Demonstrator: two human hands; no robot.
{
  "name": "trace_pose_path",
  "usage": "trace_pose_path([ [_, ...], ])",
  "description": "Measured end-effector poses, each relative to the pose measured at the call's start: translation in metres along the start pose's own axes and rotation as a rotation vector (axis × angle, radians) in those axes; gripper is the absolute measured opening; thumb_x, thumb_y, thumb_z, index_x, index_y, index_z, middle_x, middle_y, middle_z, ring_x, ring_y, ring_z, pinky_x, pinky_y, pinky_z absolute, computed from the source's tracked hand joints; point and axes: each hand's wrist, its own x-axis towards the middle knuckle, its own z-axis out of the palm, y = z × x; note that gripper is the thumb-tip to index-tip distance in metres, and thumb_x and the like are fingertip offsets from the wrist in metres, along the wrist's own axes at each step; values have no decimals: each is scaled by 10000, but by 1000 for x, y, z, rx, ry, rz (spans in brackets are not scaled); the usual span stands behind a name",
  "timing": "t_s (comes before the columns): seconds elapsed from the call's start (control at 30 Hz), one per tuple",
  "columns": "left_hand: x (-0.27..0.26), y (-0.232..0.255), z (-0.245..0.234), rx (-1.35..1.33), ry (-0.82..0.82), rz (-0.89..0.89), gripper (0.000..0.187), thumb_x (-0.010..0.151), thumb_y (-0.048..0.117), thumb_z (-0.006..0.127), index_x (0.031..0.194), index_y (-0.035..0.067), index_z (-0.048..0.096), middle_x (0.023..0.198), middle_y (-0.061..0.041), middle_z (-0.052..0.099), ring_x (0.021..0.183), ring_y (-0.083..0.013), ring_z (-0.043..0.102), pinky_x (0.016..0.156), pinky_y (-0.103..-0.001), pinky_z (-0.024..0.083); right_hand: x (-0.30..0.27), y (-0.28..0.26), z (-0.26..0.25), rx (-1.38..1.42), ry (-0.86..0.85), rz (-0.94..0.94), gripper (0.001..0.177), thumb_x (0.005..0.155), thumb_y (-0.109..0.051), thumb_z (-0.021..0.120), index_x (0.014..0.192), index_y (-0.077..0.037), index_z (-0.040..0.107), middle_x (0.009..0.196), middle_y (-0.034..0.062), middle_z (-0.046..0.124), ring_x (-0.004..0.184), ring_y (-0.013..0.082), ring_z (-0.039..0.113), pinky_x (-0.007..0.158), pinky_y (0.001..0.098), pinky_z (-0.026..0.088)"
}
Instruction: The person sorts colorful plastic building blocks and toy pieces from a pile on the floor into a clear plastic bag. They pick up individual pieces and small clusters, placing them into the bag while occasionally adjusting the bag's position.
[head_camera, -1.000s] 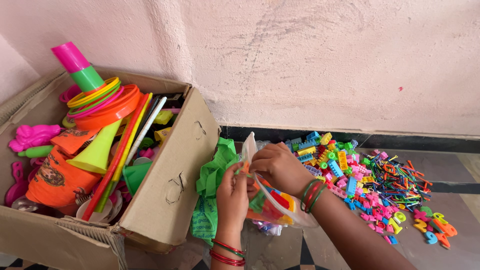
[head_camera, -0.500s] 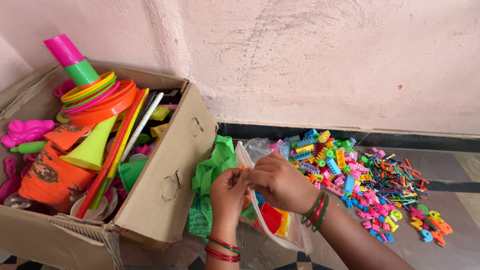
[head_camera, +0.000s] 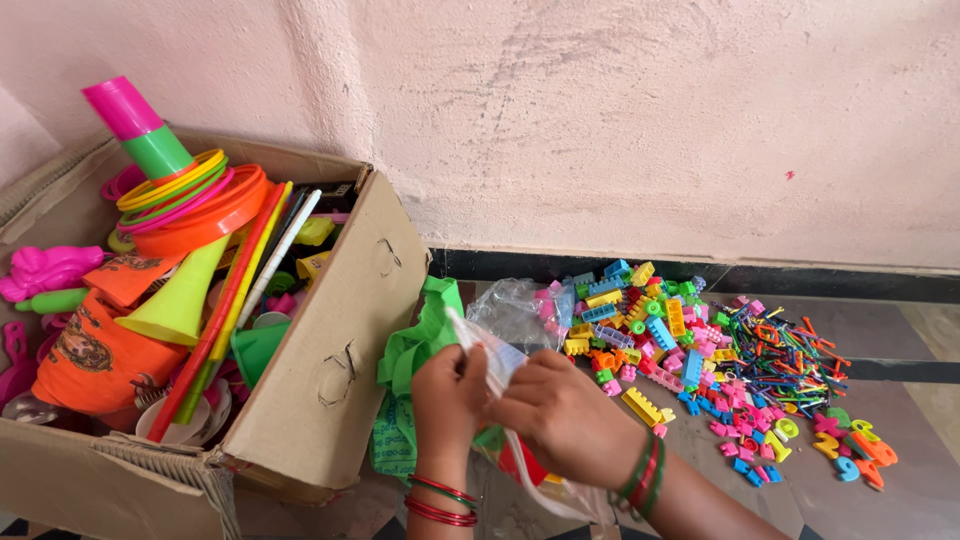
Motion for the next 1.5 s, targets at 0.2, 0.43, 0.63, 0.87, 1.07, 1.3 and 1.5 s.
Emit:
trace_pose_path([
  [0.2,10,-8,-17,166,230,25,390,973,318,627,781,-19,664,604,-125,640,518,-221,579,534,-375,460,-45,-15,-12,264,-284,-5,122,851,-105,725,964,-148,705,820,14,665,851,213,659,846,386,473],
  [0.43,5,11,-24,111,266,-43,412,895,299,673,1217,42,655,818,-124,747,693,-263,742,653,-405,563,-96,64,55,1082,228,727,639,899,-369,767,1420,-64,557,1390,208,580,1282,289,557,1030,468,512],
  [0.63,-10,27,-32,402,-176,26,926,667,231,860,1456,41,414,1158,-212,681,1044,-387,691,853,-456,555,-118,77,163,1152,-43,1256,1119,737,-679,606,1664,-372,61,1621,42,239,1412,249,357,995,518,447],
  [0.87,-8,33,-41,545,-91,169,711,813,26,578,1509,120,464,1296,-213,657,1134,-405,651,923,-470,535,-64,21,236,1316,474,1099,917,930,-509,583,1640,-237,70,1576,150,442,1356,257,502,1066,392,473],
  [1.07,-19,52,-44,652,49,454,595,747,186,783,1288,31,588,1340,-267,581,1222,-451,563,973,-507,468,-33,21,250,1264,564,978,949,955,-349,659,1631,-183,14,1643,86,278,1455,191,370,1141,363,397],
  [1.3,-22,27,21,199,-257,568,466,849,168,761,1275,35,627,1298,-167,666,1237,-349,606,1045,-448,476,-47,37,291,959,441,696,711,953,-268,750,1506,-49,360,1377,194,492,1260,273,501,1053,397,470],
  [1.5,-3,-32,31,647,-372,430,518,784,237,800,1246,66,639,1302,-122,650,1272,-333,558,1123,-461,376,-102,99,294,1097,62,551,449,975,-146,695,1392,-27,579,1387,121,645,1268,190,600,1068,348,488],
])
